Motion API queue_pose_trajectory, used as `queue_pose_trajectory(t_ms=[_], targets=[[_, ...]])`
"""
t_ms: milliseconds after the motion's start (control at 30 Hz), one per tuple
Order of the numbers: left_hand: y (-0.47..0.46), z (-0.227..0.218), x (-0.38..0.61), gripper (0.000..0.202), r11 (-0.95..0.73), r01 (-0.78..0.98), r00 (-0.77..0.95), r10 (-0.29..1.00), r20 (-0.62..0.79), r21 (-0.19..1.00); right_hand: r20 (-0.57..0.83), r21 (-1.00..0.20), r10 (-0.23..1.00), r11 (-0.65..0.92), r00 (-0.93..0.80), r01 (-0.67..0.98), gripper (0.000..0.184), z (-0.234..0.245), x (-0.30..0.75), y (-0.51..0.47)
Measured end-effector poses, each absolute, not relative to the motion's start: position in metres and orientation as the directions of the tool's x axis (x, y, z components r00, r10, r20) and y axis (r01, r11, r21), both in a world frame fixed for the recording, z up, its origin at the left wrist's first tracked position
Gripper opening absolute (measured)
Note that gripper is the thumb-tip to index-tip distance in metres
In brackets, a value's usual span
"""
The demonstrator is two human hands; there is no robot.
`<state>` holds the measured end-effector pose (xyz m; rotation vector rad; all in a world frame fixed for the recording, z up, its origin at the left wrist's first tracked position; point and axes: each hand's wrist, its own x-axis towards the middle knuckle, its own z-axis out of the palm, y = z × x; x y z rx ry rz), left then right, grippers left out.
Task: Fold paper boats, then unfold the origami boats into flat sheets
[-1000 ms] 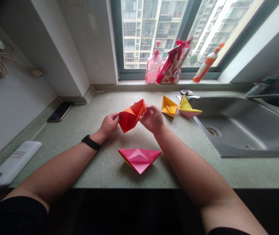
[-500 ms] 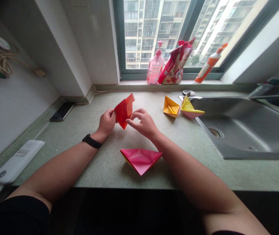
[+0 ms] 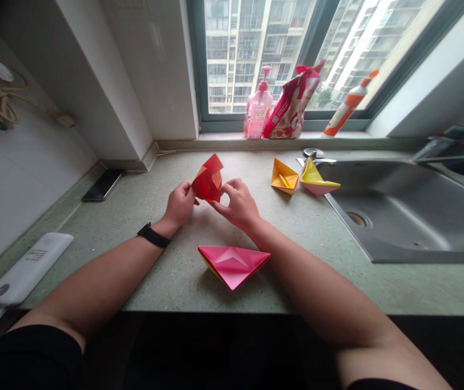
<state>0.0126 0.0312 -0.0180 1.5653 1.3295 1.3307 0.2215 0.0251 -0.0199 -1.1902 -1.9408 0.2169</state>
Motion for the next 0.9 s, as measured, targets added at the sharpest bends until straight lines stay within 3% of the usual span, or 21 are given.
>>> queue_pose_trajectory(t_ms=[133,333,533,700,900], targets=[[0.03,-0.018,0.015,0.03,-0.243,0.223,-0.036,0.966,0.257,0.944,0.558,-0.518,0.804,0.531,-0.206,0.67,0.016,-0.022,0.217,0.024],[0.029,-0.019,0.016,0.028,-0.237,0.217,-0.017,0.969,0.246,0.947,0.522,-0.611,0.834,0.513,-0.181,0.603,0.014,-0.026,0.221,0.031],[0.036,-0.022,0.01,0.021,-0.253,0.341,-0.026,0.96,0.278,0.905,0.484,-0.767,0.86,0.507,-0.162,0.394,0.027,-0.015,0.223,0.026],[0.043,-0.024,0.008,0.016,-0.189,0.25,-0.042,0.978,0.206,0.95,0.443,-0.876,0.894,0.448,-0.069,0.176,0.042,-0.008,0.228,0.026],[0.043,-0.023,0.006,0.022,-0.174,0.122,-0.032,0.983,0.179,0.977,0.195,-0.978,0.97,0.203,0.146,-0.047,0.037,-0.021,0.247,0.048]])
